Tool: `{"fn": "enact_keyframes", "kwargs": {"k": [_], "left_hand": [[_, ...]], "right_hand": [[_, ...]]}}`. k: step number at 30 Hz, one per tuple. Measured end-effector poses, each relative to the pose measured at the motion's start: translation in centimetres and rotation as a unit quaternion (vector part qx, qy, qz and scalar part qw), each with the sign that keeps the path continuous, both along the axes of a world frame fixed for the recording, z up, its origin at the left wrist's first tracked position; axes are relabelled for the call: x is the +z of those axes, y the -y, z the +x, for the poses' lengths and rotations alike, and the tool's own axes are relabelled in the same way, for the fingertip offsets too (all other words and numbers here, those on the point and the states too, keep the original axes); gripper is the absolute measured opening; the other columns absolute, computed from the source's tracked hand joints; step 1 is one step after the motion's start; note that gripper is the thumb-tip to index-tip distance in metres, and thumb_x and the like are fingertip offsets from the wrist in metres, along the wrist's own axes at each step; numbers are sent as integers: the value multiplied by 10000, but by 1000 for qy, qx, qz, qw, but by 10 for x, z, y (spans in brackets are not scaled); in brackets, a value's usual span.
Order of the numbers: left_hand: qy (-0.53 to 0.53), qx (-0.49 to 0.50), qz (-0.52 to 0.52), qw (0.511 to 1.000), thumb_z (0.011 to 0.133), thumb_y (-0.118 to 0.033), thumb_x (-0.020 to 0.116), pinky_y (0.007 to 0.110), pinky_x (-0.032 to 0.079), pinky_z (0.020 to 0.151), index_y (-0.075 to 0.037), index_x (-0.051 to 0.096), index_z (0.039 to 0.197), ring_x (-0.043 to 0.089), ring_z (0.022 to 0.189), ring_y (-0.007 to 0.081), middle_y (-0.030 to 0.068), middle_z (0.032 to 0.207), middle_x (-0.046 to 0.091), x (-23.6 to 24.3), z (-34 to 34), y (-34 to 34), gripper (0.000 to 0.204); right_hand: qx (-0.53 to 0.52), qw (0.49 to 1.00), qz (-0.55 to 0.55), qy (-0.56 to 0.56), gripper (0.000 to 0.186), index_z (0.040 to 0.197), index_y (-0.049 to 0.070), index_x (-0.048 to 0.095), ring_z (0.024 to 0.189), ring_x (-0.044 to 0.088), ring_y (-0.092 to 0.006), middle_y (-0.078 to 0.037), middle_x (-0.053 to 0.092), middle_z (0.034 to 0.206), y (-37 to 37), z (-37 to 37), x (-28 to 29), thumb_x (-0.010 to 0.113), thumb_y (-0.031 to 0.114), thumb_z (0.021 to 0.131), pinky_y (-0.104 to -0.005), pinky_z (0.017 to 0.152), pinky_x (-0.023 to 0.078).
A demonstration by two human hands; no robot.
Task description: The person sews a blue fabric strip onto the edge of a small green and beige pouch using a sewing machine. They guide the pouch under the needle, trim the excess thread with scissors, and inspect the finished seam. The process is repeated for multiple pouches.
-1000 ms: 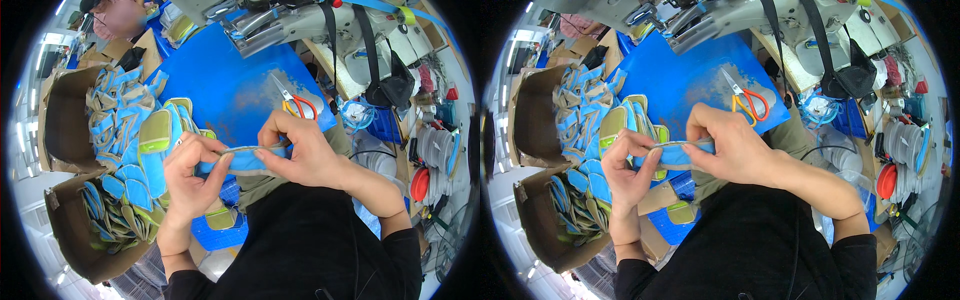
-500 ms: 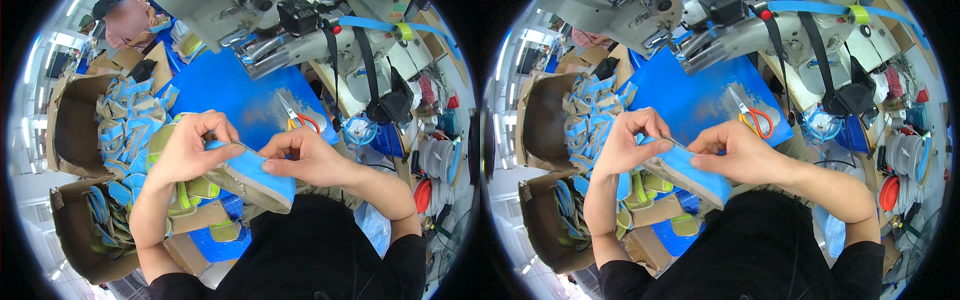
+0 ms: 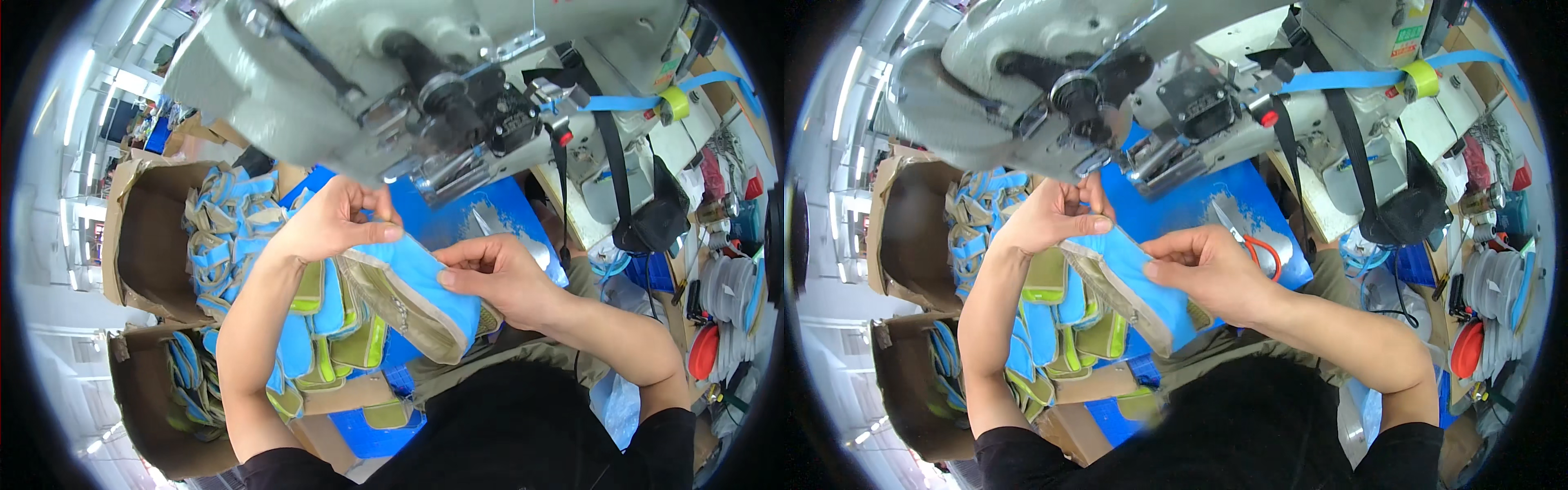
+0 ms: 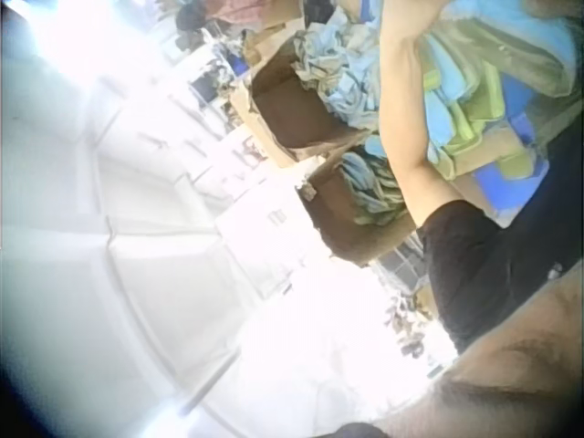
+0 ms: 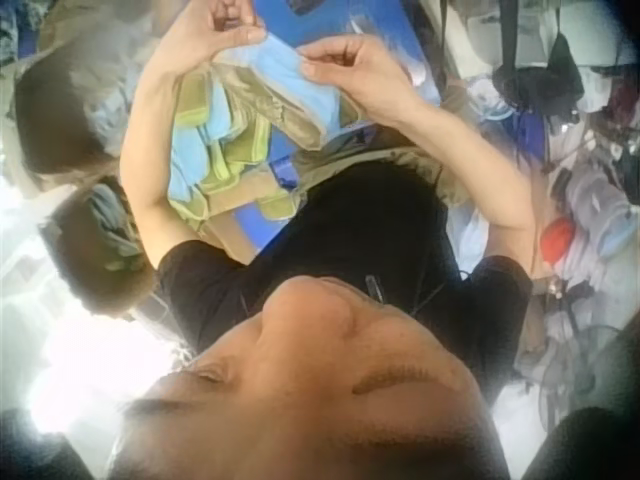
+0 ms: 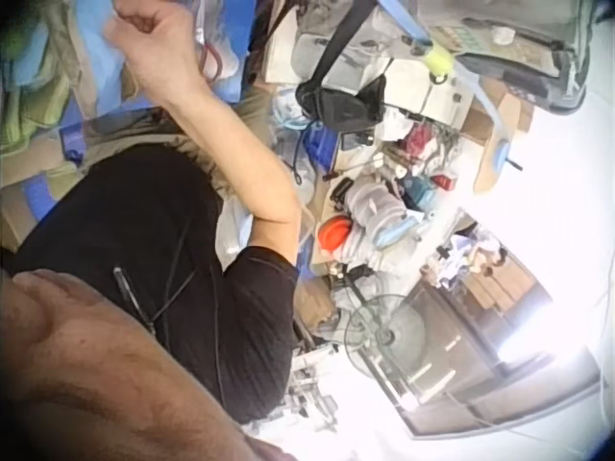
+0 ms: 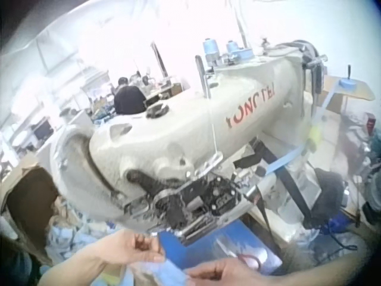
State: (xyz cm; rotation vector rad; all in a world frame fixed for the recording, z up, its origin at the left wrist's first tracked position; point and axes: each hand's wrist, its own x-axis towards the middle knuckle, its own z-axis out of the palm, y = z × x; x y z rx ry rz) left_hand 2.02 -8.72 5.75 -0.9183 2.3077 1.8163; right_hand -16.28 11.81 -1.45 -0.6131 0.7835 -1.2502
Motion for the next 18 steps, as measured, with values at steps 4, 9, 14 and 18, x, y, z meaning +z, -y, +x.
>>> {"fn": "enact_keyframes", "kwargs": {"k": [4,9,14,18], "left_hand": [[36,25,-86,995,846,-187,854,301,530,904,-25,704,1255,655,1037,154,95,1196,720,7,-12,20,465],[-75,24,-170,982,785,-93,871,337,557,848,-61,690,1112,642,951,158,54,1075,701,-3,-30,44,375],[-26,-59,-281,957,899,-170,736,357,525,937,-51,658,1243,631,1042,213,92,1195,685,-9,-26,83,373],[-21,-83,-329,940,896,-154,726,360,529,924,-44,659,1224,639,1029,221,94,1178,687,-7,-28,101,352]], "right_hand": [[-31,999,23,36,322,1221,-77,684,915,694,-117,-114,742,1082,22,-2,-1,718,86,946,-269,832,561],[-66,994,38,80,310,1190,-98,684,908,693,-137,-126,735,1073,38,-5,3,714,57,923,-287,815,565],[-114,989,42,86,280,1157,-95,686,894,685,-132,-122,729,1056,44,-5,3,717,64,929,-281,798,563],[-151,982,48,106,266,1136,-85,681,887,678,-130,-118,719,1039,45,3,2,731,80,933,-272,780,558]]}}
